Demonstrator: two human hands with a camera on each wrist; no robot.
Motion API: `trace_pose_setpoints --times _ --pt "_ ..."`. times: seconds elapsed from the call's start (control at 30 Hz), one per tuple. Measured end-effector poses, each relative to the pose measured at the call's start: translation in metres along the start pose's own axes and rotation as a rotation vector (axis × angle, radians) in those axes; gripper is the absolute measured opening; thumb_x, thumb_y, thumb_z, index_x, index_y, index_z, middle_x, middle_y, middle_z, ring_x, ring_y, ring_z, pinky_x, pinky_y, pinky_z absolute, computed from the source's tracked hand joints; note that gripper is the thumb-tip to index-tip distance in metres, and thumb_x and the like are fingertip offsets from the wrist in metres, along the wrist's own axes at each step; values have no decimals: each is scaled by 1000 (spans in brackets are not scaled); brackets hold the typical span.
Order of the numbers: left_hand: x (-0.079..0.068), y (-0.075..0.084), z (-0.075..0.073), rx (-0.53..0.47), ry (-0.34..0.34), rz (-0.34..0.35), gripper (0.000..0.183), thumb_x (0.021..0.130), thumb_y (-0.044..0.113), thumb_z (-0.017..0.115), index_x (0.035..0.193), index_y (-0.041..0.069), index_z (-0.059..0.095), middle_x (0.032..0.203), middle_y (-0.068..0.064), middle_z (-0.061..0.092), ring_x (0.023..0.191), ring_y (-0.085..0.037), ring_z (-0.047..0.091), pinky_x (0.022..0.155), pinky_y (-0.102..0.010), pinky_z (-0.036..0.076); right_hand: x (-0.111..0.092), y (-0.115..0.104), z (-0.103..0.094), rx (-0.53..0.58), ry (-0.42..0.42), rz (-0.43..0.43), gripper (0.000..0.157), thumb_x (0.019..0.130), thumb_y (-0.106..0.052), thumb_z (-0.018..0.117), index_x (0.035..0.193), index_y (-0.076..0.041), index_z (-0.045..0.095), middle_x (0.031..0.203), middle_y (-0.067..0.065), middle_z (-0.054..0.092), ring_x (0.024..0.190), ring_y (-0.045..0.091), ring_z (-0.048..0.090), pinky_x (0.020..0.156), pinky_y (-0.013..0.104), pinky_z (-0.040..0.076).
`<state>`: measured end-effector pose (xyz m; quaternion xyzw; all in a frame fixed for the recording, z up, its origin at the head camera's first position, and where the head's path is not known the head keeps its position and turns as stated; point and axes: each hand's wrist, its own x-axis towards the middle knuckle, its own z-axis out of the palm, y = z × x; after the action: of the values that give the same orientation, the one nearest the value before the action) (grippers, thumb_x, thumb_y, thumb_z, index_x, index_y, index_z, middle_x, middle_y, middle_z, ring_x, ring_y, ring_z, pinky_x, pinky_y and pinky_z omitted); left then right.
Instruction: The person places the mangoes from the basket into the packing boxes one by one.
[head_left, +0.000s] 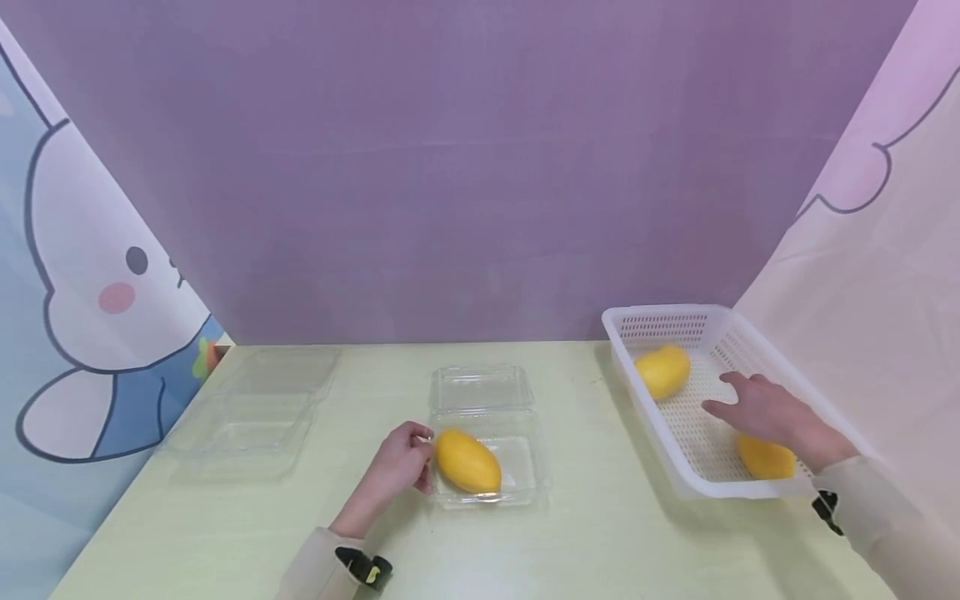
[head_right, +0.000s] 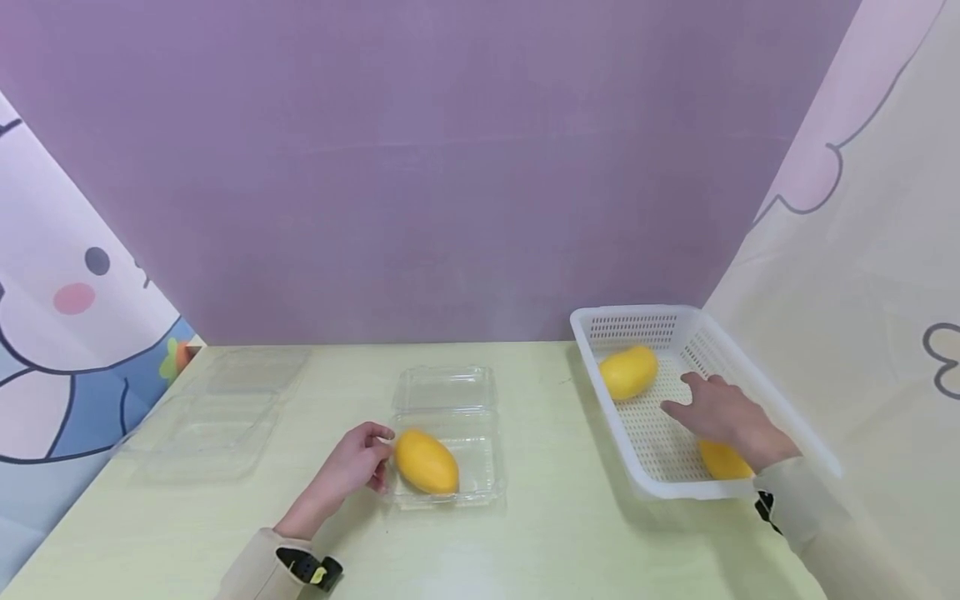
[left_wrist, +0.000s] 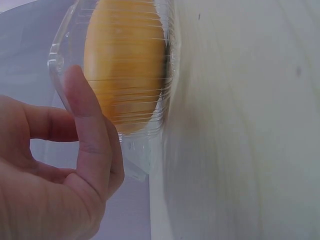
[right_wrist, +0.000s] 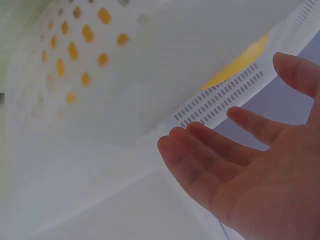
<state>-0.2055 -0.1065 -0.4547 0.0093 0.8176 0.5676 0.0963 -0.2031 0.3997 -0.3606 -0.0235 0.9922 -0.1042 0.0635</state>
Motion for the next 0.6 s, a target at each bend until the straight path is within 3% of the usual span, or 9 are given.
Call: trace_pose_setpoints --times 0.17,0.6 --pt "0 0 0 -5 -1 -3 33 94 4 51 125 -8 52 89 -16 56 54 -20 56 53 -34 57 -2 10 2 25 -24 16 83 101 -52 52 138 21 38 134 51 38 119 66 41 93 73 40" --pt "-2 2 -1 -1 5 -5 32 95 4 51 124 -8 52 91 -17 57 54 -20 56 54 -35 57 -5 23 2 52 -114 48 81 102 -45 52 135 27 34 134 48 43 120 66 42 96 72 39"
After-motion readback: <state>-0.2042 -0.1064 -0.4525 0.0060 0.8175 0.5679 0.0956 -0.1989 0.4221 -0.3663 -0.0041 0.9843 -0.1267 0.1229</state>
